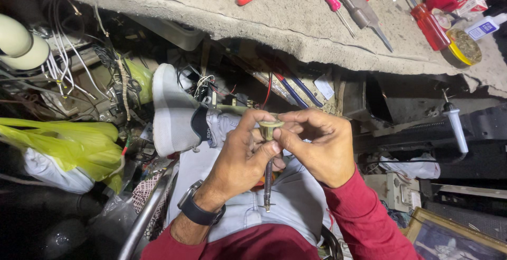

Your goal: The person sits and threads a long threaded metal rod by hand into a brass funnel-shaped fitting, repeatedly twisting the rod to screw it into the part while holding the fitting steady. They occasionally reposition the parts and continue threading the rod deeper into the fitting.

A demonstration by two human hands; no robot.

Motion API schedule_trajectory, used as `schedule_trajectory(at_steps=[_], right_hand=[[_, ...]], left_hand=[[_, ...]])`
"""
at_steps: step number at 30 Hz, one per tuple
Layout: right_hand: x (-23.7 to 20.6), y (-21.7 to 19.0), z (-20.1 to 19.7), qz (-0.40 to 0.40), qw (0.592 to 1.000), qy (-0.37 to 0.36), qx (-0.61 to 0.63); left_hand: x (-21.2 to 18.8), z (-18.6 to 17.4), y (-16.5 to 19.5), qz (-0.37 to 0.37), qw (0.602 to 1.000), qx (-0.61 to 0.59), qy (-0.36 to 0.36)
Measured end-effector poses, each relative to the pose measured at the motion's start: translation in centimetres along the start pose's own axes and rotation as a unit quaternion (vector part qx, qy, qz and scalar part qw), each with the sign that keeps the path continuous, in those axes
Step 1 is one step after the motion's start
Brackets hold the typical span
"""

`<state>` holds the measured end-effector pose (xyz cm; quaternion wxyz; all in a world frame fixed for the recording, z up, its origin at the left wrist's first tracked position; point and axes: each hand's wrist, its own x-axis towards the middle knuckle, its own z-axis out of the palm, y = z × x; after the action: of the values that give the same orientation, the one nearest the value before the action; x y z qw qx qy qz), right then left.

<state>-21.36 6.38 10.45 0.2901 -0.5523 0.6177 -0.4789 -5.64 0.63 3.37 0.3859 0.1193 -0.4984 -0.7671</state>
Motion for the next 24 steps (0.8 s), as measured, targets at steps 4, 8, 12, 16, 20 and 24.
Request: schedule_trajectory(at_steps=[4, 8, 12, 16, 20, 24], right_hand=[[0.2, 0.6, 0.5, 0.008, 1.0, 0.01, 0.027], [0.3, 1.0, 0.2, 0.04, 0.999, 0.006, 0.032], [-0.6, 1.3, -1.7, 0.059, 0.986, -0.04, 0.152], [-2.4, 2.9, -3.2, 0.083, 0.969, -0.047, 0.226], [-5.5, 6.7, -1.9, 0.194, 0.95, -0.161, 0.184], [-9.2, 9.8, -0.8, 0.301, 0.85, -0.303, 0.31]], left_hand=[[-0.1, 0.1, 0.4, -0.031, 0.995, 0.091, 0.032], [0.0, 0.2, 0.5, -0.05, 0.993, 0.098, 0.035], [0.0, 0.1, 0.0, -0.041, 0.999, -0.009, 0.023], [0.2, -0.4, -0.7, -0.049, 0.996, -0.061, 0.034], [0.4, -0.8, -0.9, 0.01, 0.998, -0.06, 0.026], [0.2, -0.8, -0.8, -0.03, 0.995, -0.087, 0.048]])
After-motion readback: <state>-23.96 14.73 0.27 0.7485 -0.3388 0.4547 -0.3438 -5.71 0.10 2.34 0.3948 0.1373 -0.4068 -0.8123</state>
